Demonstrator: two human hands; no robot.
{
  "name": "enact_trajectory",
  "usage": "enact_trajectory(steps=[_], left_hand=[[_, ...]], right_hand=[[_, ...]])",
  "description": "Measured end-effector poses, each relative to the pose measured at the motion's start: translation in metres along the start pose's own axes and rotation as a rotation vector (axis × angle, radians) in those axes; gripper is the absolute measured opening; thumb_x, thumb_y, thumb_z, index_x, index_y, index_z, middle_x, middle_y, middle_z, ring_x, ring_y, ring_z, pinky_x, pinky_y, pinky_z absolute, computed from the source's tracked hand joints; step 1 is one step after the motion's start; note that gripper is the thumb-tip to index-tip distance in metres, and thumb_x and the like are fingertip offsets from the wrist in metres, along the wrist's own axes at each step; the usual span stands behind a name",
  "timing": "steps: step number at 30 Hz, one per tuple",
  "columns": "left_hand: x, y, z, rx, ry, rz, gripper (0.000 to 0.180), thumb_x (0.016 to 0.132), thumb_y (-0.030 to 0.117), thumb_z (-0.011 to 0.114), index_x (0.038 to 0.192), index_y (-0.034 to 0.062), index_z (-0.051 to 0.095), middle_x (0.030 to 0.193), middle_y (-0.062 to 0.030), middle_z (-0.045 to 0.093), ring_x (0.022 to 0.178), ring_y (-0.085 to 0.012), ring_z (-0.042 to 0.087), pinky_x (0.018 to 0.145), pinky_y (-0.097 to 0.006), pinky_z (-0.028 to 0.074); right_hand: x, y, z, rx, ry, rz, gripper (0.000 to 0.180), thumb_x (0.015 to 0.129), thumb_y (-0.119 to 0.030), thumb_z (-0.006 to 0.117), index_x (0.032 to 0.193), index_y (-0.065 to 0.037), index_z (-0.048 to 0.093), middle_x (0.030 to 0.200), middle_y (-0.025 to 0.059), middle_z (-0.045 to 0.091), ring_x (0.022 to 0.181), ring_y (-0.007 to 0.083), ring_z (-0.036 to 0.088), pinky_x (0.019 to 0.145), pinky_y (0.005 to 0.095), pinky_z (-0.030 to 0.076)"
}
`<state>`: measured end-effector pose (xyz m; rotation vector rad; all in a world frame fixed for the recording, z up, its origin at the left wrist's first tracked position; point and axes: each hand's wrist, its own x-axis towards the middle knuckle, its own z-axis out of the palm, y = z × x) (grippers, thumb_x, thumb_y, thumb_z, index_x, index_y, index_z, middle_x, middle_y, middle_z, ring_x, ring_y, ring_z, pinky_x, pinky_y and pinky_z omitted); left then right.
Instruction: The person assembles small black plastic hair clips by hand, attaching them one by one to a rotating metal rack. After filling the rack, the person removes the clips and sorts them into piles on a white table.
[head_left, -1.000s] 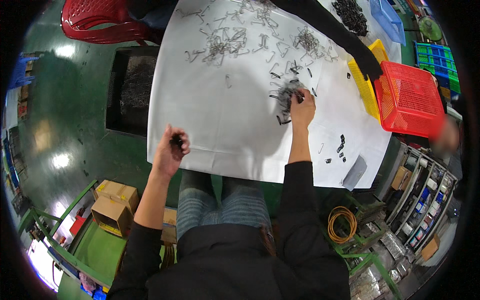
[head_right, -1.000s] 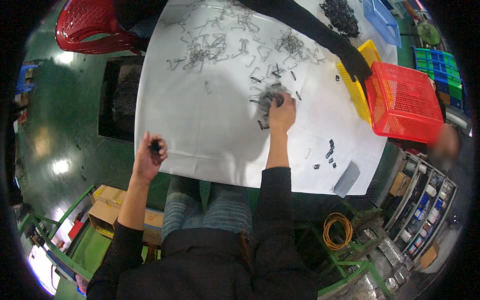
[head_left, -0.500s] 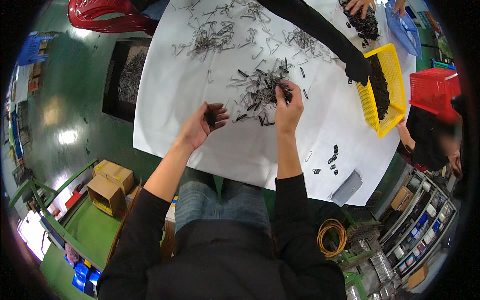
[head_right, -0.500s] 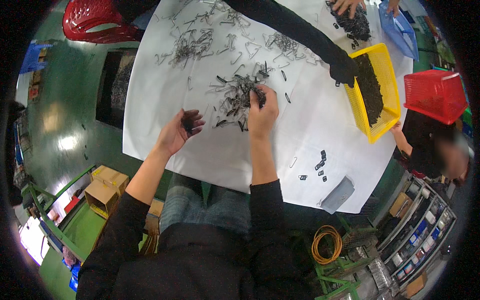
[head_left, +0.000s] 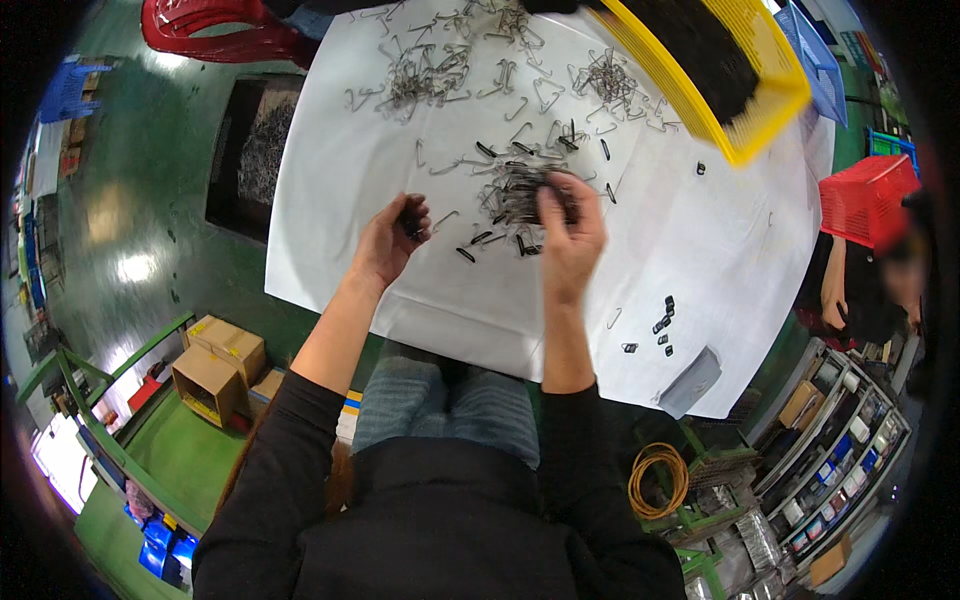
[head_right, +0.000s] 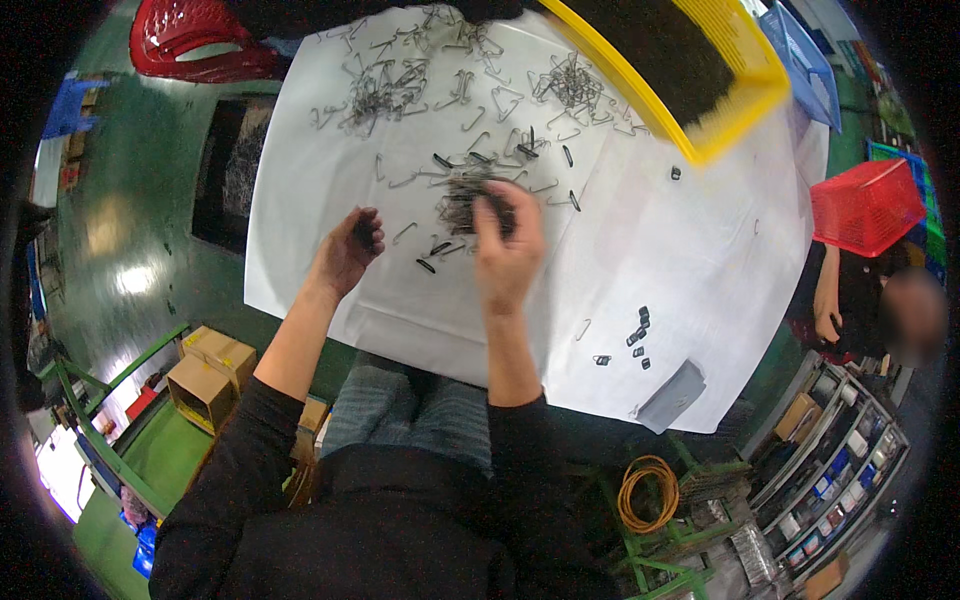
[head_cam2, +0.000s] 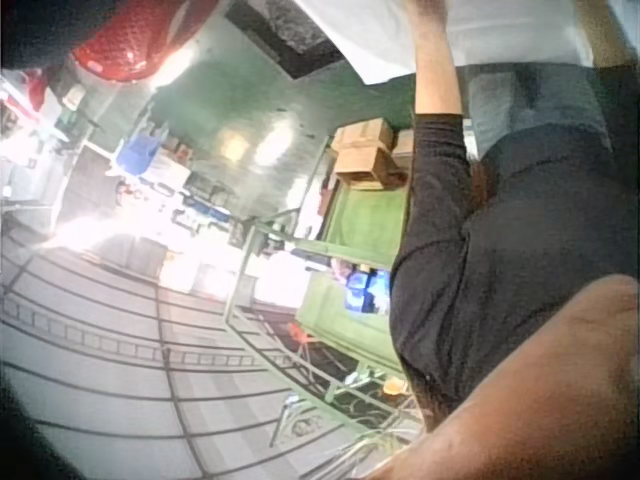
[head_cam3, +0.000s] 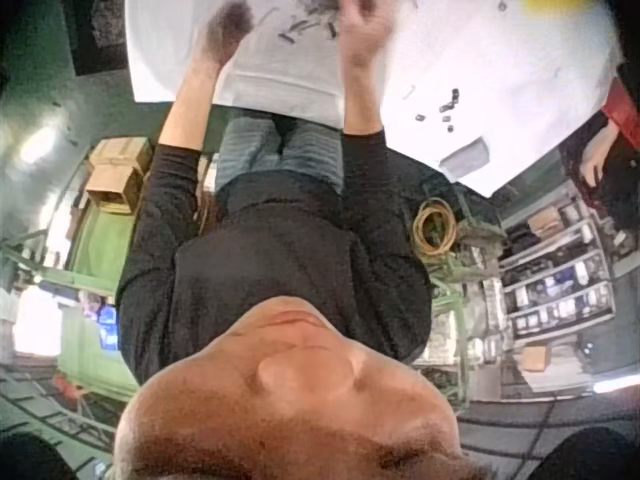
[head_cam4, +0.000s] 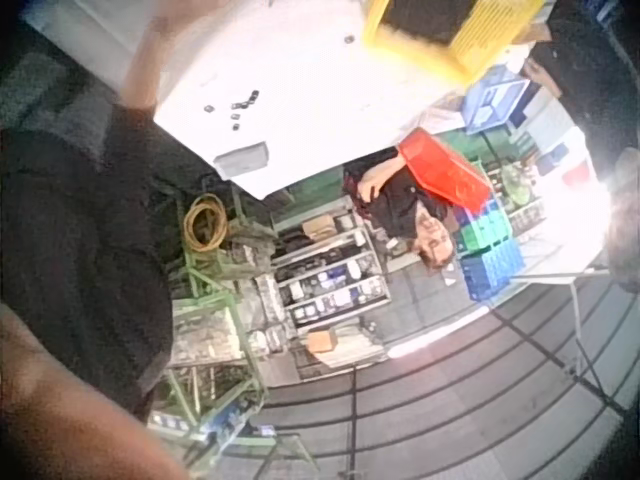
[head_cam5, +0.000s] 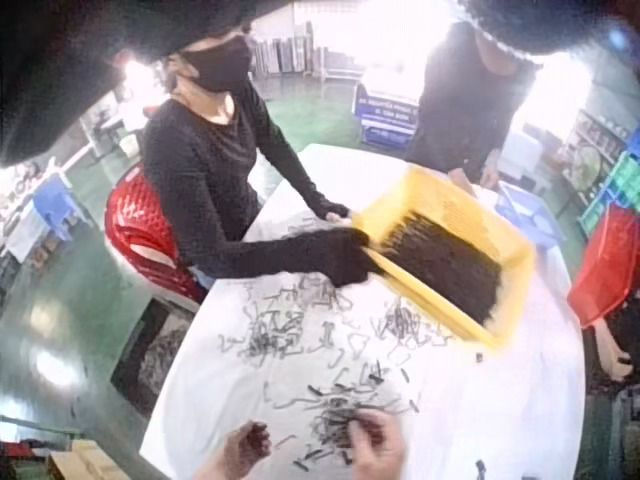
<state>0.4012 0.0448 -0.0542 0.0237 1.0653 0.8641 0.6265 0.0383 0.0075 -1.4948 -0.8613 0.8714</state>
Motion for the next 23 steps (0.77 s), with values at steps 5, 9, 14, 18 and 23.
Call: enact_trajectory(steps=[5,9,14,18,23], left_hand=[[-0.004,0.019,-0.031,-0.083,0.141,0.053,0.026,0.097,0.031,0.048,0.087,0.0079,0.054,0.075,-0.0027,0.052,0.065,-0.0145,0.048,0.058,-0.026,0.04],[-0.006,0.03,-0.044,-0.034,0.152,0.066,0.027,0.098,0.031,0.046,0.086,0.0076,0.052,0.076,-0.0029,0.05,0.065,-0.0146,0.046,0.057,-0.027,0.039],[-0.001,0.04,-0.027,0.0,0.035,0.025,0.027,0.097,0.032,0.047,0.091,0.0062,0.054,0.076,-0.0027,0.051,0.065,-0.0147,0.047,0.058,-0.027,0.039],[0.003,0.033,-0.008,0.046,-0.049,-0.006,0.026,0.096,0.032,0.05,0.093,0.0068,0.055,0.077,-0.0021,0.051,0.065,-0.0137,0.046,0.057,-0.026,0.038],[0.008,0.018,0.015,0.115,-0.055,-0.084,0.026,0.094,0.034,0.054,0.097,0.008,0.056,0.079,-0.002,0.052,0.066,-0.0139,0.046,0.058,-0.026,0.038]], right_hand=[[-0.002,0.011,0.071,-0.203,-0.238,0.022,0.022,0.078,-0.002,0.066,0.1,-0.004,0.065,0.101,0.0084,0.064,0.091,0.0227,0.061,0.082,0.0282,0.047],[-0.004,0.026,0.078,-0.388,-0.393,-0.093,0.029,0.077,-0.011,0.071,0.105,-0.006,0.066,0.105,0.0063,0.065,0.088,0.0171,0.062,0.081,0.0271,0.047],[0.076,0.048,0.005,-0.448,-0.113,0.073,0.021,0.078,-0.019,0.069,0.096,-0.008,0.07,0.087,0.0083,0.07,0.074,0.0247,0.065,0.067,0.0334,0.05],[0.127,0.073,-0.044,-0.992,0.177,0.156,0.017,0.081,-0.022,0.066,0.092,-0.009,0.066,0.097,0.0108,0.062,0.088,0.0277,0.062,0.075,0.0401,0.049],[0.124,0.094,-0.052,-1.113,-0.017,0.145,0.028,0.08,-0.031,0.067,0.098,-0.009,0.064,0.107,0.0125,0.06,0.099,0.0296,0.059,0.082,0.0408,0.047]])
